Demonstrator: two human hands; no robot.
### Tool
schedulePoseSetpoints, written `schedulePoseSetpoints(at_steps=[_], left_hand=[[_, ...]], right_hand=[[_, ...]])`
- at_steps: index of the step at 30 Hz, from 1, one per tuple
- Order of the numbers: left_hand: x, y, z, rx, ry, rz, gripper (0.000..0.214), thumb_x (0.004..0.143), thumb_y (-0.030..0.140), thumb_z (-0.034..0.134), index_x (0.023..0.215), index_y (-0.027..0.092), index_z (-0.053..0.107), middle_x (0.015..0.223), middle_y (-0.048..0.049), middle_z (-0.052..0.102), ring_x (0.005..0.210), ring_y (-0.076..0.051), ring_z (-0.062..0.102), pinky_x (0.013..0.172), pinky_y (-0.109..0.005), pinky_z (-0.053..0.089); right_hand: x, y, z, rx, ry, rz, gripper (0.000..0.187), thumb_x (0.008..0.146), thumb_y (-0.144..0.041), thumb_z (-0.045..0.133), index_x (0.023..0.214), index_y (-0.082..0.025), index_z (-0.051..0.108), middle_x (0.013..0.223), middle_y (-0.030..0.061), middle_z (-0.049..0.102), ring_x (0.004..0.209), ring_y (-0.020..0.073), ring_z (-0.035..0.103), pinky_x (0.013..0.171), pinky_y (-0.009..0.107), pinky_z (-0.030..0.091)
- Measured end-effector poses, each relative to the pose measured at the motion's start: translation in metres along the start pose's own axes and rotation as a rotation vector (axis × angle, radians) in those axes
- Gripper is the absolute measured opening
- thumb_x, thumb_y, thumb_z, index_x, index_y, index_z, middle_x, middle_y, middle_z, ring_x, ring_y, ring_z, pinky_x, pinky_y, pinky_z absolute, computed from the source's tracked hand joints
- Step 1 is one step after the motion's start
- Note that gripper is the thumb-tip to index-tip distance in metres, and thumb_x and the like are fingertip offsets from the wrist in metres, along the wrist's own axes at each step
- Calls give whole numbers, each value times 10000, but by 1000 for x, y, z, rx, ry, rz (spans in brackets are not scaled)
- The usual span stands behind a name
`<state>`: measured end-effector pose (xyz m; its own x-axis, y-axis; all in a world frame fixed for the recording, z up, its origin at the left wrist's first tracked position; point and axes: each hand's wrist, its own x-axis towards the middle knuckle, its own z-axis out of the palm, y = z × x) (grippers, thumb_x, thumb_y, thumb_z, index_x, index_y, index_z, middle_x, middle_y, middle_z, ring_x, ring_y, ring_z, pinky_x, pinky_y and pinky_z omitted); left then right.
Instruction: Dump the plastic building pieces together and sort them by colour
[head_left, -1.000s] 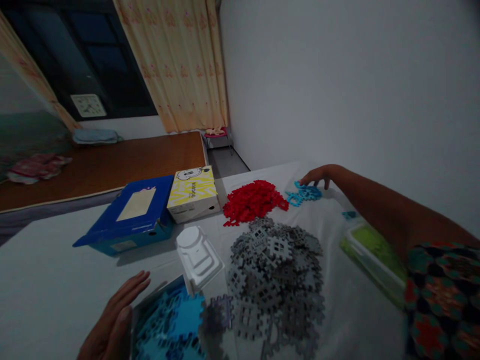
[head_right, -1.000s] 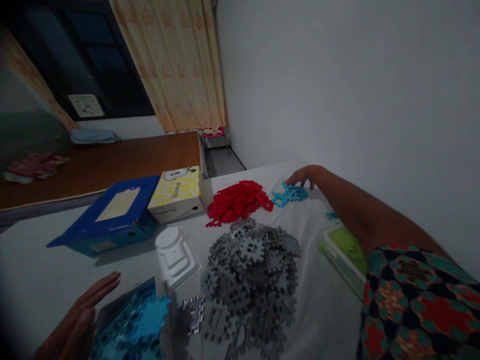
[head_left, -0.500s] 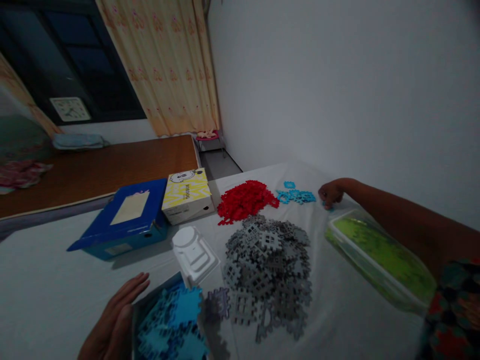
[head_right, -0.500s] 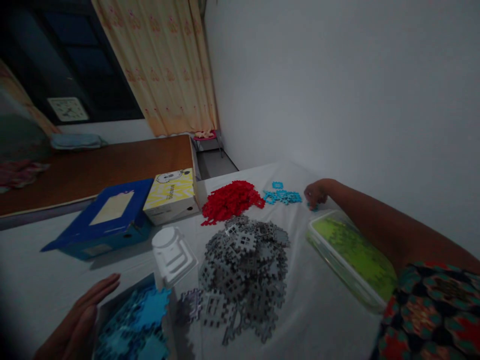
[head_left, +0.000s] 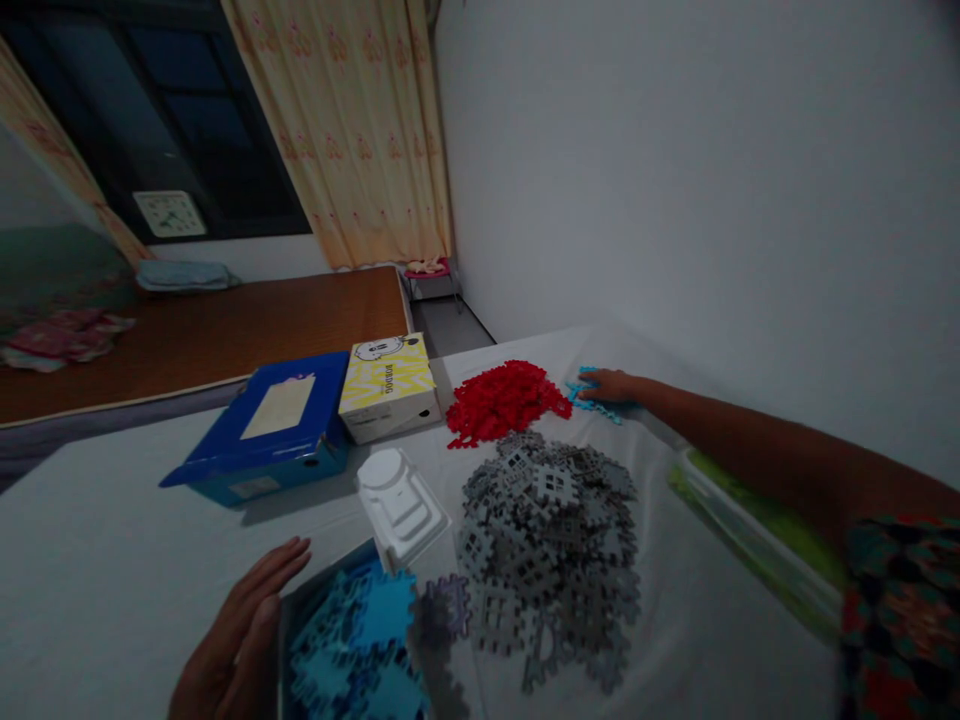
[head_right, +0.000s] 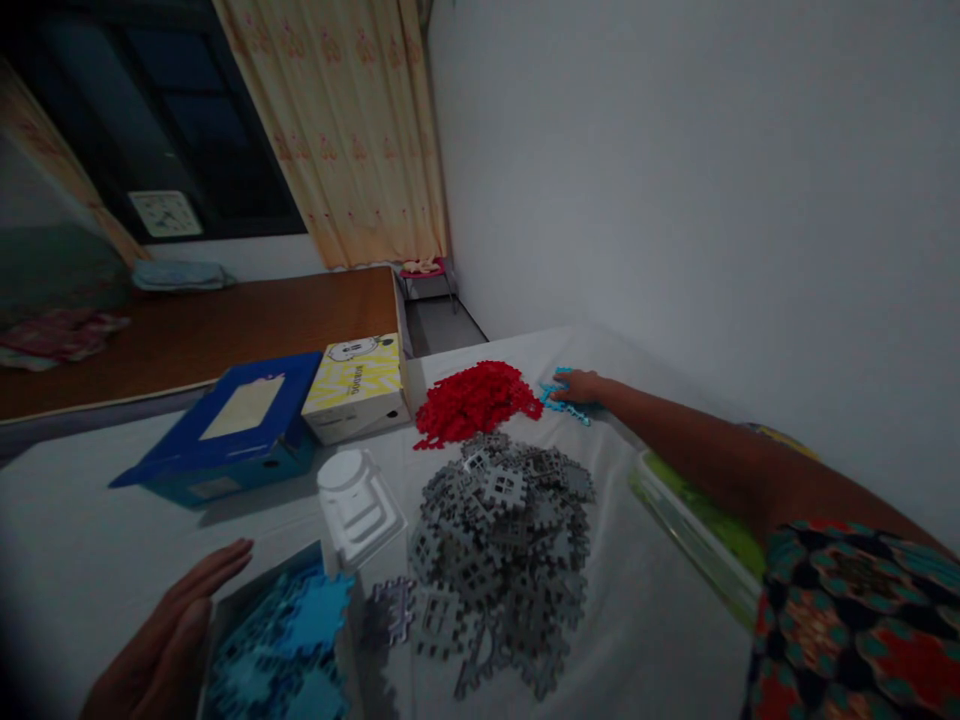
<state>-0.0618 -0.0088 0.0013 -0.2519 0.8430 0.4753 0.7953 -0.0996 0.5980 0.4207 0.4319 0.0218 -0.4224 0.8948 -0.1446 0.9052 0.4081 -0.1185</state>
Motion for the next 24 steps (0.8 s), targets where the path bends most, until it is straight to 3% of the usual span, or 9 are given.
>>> schedulePoseSetpoints(at_steps=[5,10,17,24], left_hand=[[2,1,0,-3,-19,9,379,961,423,411,1273,315,599,1372,-16,589,1292,-265,533,1155,-485,388],[2,9,0,-25,-9,19,358,962,399,426,1254,301,609,1355,-27,600,1275,-259,547,1139,-465,413],[1,7,2,-42,6,26,352,971,396,419,1243,291,616,1338,-32,610,1283,-248,539,1139,-452,411],[3,-4,1,-45,-33,76,367,974,399,416,1251,265,617,1318,-50,627,1268,-239,552,1119,-447,431]], right_hand=[[-14,2,-3,6,-31,-28,560,766,-507,667,1275,-279,613,1351,84,605,1230,307,559,1014,397,431],[-24,5,-3,2,13,-84,555,724,-397,710,1237,-222,591,1275,101,633,1137,265,601,947,328,454],[-28,3,-8,-18,7,10,559,643,-401,779,1148,-220,619,1159,96,687,1051,280,641,888,335,480],[-34,-6,-11,-73,15,103,520,635,-391,770,1119,-223,682,1164,108,679,1101,309,621,926,371,465]])
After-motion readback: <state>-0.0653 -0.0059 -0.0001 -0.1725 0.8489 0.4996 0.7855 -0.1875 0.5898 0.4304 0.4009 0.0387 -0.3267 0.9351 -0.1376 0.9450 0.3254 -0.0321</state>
